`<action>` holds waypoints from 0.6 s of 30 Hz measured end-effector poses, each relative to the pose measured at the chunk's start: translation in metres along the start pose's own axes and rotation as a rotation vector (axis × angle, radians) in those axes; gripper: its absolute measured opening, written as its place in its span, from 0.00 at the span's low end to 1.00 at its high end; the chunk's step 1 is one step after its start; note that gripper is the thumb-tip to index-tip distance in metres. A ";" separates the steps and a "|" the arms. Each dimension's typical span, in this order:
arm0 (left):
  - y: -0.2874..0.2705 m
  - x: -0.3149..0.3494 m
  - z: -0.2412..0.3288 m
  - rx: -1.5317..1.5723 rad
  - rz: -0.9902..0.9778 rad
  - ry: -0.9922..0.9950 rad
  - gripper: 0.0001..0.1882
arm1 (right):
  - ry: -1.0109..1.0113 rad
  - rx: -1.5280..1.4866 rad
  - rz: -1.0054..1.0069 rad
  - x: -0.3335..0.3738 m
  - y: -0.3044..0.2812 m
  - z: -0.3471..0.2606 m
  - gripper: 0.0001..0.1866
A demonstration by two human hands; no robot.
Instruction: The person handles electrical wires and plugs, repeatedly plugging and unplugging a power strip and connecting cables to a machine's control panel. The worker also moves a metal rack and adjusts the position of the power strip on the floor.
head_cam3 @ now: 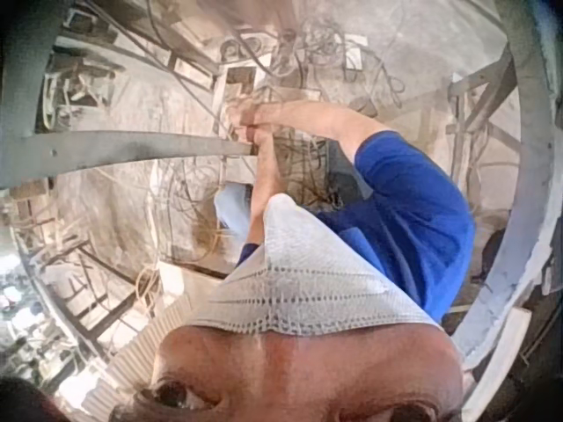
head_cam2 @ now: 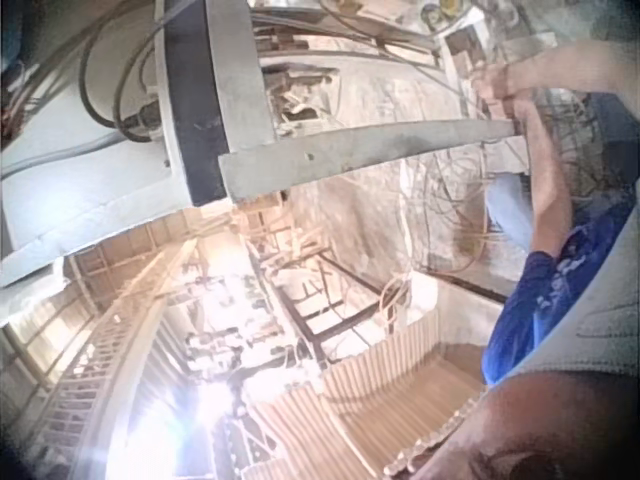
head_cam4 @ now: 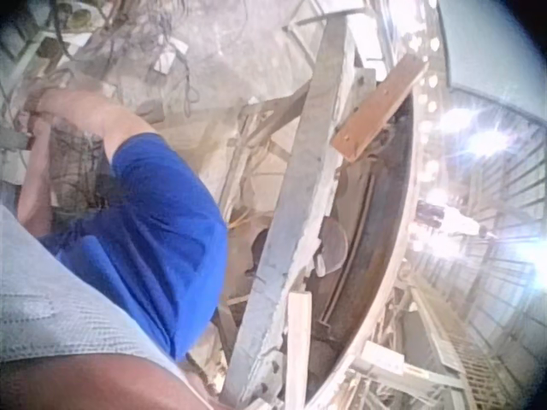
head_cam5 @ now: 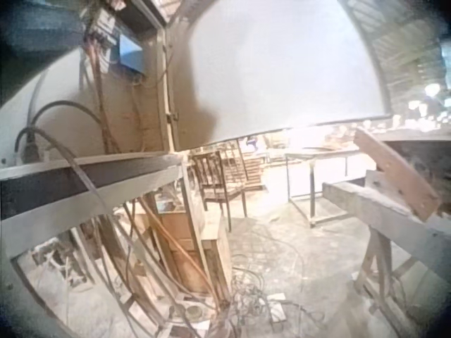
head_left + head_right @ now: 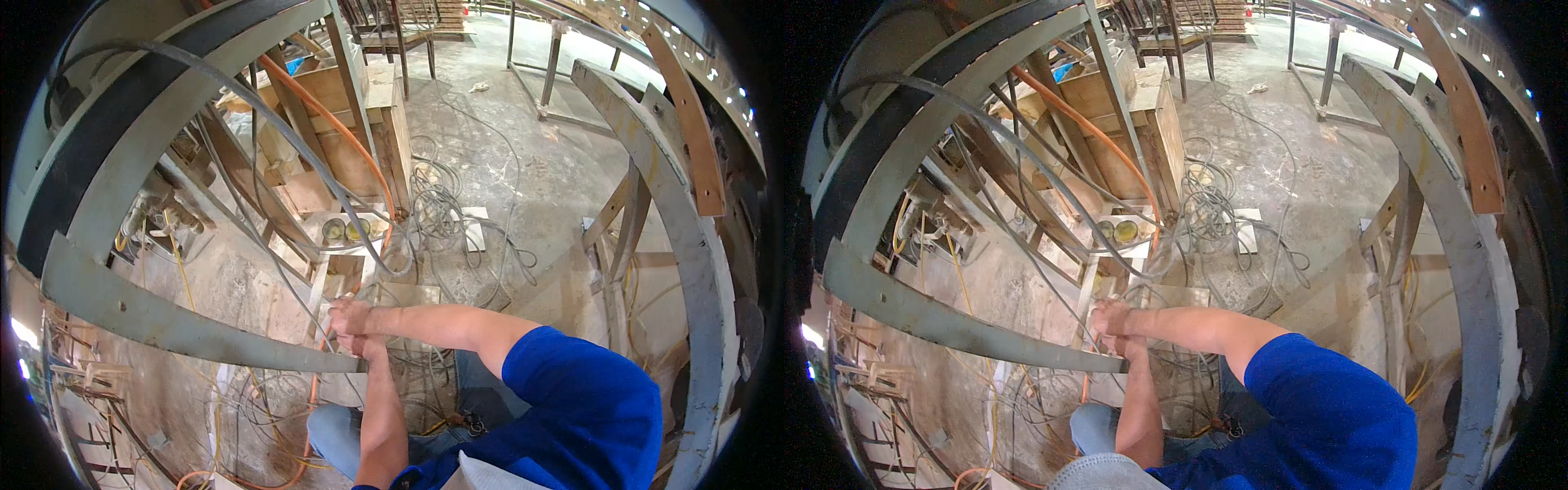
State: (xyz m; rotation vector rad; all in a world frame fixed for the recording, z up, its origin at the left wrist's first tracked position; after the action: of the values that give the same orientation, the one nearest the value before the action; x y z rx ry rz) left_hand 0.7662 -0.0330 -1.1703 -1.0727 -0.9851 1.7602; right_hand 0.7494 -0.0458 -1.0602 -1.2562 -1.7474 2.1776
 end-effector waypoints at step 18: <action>0.013 0.004 -0.022 0.214 -0.080 -0.218 0.49 | 0.198 -0.054 -0.083 0.000 -0.037 0.034 0.08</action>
State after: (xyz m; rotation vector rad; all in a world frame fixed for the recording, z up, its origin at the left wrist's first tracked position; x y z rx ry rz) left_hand 0.7821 -0.0294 -1.1900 -0.7091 -0.9303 1.8964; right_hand 0.7128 -0.0591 -1.0283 -1.3335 -1.7556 1.9026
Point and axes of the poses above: each hand's wrist, its own x-axis away from the middle knuckle, its own y-axis out of the palm, z = x × y, the point moved 10 cm from there along -x, towards the middle knuckle, and after that the axes turned 1 degree about -x, right-handed, at the moved point
